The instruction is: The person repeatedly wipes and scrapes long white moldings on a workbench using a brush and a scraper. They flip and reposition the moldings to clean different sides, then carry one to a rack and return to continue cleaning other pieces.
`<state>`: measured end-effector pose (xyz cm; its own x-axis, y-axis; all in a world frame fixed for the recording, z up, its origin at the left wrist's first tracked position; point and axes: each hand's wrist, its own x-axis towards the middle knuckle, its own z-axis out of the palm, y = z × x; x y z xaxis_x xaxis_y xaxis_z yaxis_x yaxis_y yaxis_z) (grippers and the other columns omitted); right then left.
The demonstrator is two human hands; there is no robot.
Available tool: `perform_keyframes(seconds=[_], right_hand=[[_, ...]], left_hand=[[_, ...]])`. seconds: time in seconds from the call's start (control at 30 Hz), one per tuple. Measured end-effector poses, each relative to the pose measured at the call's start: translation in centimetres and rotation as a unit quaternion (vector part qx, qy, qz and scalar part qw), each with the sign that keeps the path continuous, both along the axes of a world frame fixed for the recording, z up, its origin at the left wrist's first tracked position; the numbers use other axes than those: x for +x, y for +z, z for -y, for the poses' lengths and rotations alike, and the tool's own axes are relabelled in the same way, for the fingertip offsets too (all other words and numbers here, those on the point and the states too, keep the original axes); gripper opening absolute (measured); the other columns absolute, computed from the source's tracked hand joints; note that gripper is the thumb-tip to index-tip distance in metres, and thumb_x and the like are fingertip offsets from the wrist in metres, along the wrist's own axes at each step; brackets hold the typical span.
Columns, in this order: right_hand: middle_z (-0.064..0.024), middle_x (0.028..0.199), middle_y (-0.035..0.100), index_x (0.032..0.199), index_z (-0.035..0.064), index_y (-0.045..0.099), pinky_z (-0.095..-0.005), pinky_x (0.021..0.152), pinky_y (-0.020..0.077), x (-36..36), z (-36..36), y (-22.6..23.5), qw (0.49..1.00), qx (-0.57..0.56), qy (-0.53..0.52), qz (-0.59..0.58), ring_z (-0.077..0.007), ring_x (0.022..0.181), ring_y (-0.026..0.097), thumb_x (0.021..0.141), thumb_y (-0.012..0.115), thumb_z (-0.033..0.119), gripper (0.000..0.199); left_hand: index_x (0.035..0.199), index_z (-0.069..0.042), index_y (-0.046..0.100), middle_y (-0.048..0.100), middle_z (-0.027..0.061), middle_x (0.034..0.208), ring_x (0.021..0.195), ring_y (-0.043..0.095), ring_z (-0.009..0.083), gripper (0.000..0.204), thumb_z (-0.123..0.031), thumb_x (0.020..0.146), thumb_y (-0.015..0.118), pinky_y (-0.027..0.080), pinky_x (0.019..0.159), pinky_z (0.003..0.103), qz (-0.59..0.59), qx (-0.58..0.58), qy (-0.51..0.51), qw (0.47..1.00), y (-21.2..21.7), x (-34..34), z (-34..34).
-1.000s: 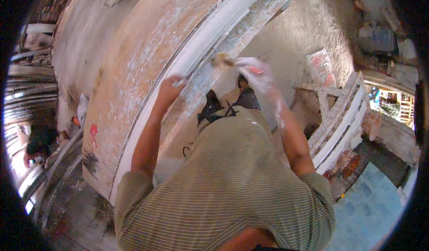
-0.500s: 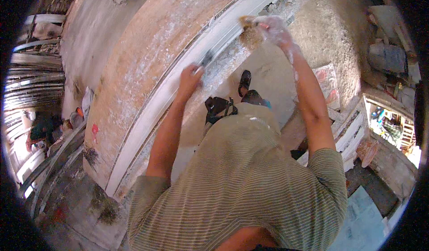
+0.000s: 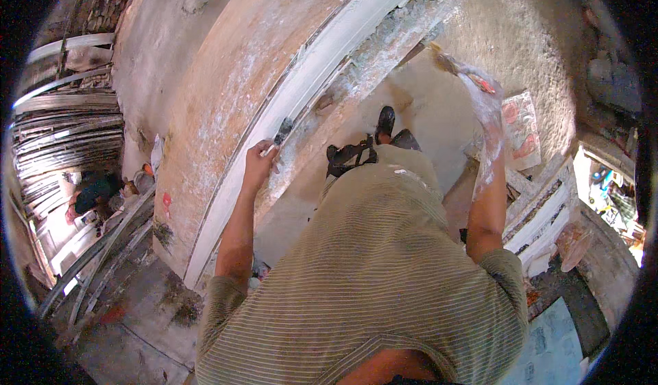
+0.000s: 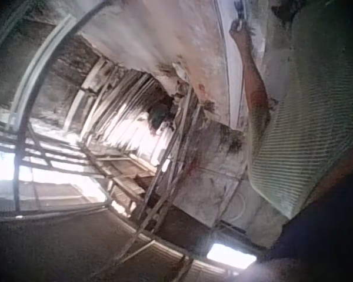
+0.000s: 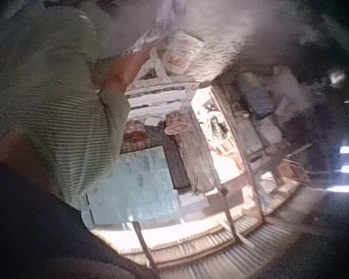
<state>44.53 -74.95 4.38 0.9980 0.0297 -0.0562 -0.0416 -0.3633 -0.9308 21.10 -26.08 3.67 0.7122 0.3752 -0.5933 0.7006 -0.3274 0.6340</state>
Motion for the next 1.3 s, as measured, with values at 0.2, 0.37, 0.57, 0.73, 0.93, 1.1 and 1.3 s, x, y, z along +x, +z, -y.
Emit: perform_keyframes(seconds=[0.2, 0.37, 0.57, 0.73, 0.93, 1.1, 1.3], right_hand=[[-0.0018, 0.105, 0.069, 0.105, 0.0036, 0.069, -0.0264, 0.088, 0.0486, 1.1, 2.5, -2.1, 0.999, 0.012, -0.001, -0.046, -0.0116, 0.097, 0.062, 0.087, 0.068, 0.009, 0.019], [-0.0041, 0.106, 0.069, 0.105, 0.0031, 0.069, -0.0277, 0.090, 0.0486, 3.1, -0.1, 0.3, 0.997, 0.056, 0.025, -0.056, -0.0128, 0.099, 0.063, 0.087, 0.067, 0.007, 0.018], [-0.0057, 0.109, 0.068, 0.102, 0.0018, 0.069, -0.0296, 0.094, 0.0473, 3.2, -0.6, 1.2, 0.998, 0.039, 0.018, -0.050, -0.0151, 0.103, 0.062, 0.085, 0.066, 0.002, 0.017], [-0.0048, 0.105, 0.069, 0.107, 0.0029, 0.069, -0.0264, 0.086, 0.0495, 2.2, 0.0, -1.4, 0.997, 0.018, -0.016, -0.072, -0.0110, 0.094, 0.062, 0.085, 0.068, 0.004, 0.021], [-0.0045, 0.101, 0.070, 0.102, 0.0029, 0.070, -0.0258, 0.088, 0.0489, 2.7, -5.2, 3.7, 0.997, 0.021, 0.037, -0.071, -0.0123, 0.095, 0.064, 0.084, 0.070, 0.006, 0.019], [-0.0041, 0.103, 0.069, 0.103, 0.0041, 0.070, -0.0269, 0.089, 0.0484, 3.4, -7.0, 5.6, 0.997, -0.049, 0.060, -0.009, -0.0128, 0.098, 0.063, 0.083, 0.070, 0.005, 0.020], [-0.0020, 0.098, 0.069, 0.102, 0.0051, 0.070, -0.0259, 0.087, 0.0490, 1.6, -8.2, 3.1, 0.997, -0.035, 0.042, -0.052, -0.0111, 0.093, 0.062, 0.084, 0.071, 0.010, 0.019]], left_hand=[[0.101, 0.005, 0.066, 0.067, 0.0156, 0.081, 0.053, 0.062, 0.0165, 0.029, -0.018, 0.083, 0.067, 0.051, 0.053, 0.034, 0.133, 0.022, -0.075, 0.988, -2.9, 12.8, 7.9], [0.103, -0.003, 0.066, 0.068, 0.0192, 0.087, 0.066, 0.067, 0.0273, 0.033, -0.025, 0.079, 0.070, 0.052, 0.065, 0.038, 0.181, 0.131, -0.160, 0.961, -3.2, 15.5, 8.5], [0.112, -0.016, 0.064, 0.061, 0.0084, 0.118, 0.080, 0.067, 0.0301, 0.030, -0.022, 0.083, 0.067, 0.055, 0.066, 0.040, 0.040, 0.267, -0.342, 0.900, -0.1, -0.7, -0.7], [0.110, -0.016, 0.063, 0.062, 0.0079, 0.109, 0.079, 0.066, 0.0328, 0.028, -0.018, 0.082, 0.064, 0.054, 0.063, 0.043, 0.110, 0.284, -0.353, 0.885, -1.1, 3.5, 2.1], [0.108, -0.014, 0.060, 0.059, 0.0086, 0.103, 0.075, 0.063, 0.0364, 0.027, -0.021, 0.082, 0.061, 0.052, 0.064, 0.047, 0.171, 0.260, -0.354, 0.882, -2.0, 15.6, 8.7], [0.105, -0.010, 0.064, 0.064, 0.0121, 0.102, 0.077, 0.066, 0.0326, 0.026, -0.015, 0.079, 0.064, 0.053, 0.065, 0.044, 0.138, 0.147, -0.246, 0.948, -1.8, 10.3, 4.3], [0.107, 0.002, 0.060, 0.062, 0.0120, 0.101, 0.062, 0.063, 0.0211, 0.029, -0.018, 0.087, 0.065, 0.049, 0.045, 0.032, 0.005, -0.182, 0.031, 0.983, -1.0, 4.9, 2.0]])
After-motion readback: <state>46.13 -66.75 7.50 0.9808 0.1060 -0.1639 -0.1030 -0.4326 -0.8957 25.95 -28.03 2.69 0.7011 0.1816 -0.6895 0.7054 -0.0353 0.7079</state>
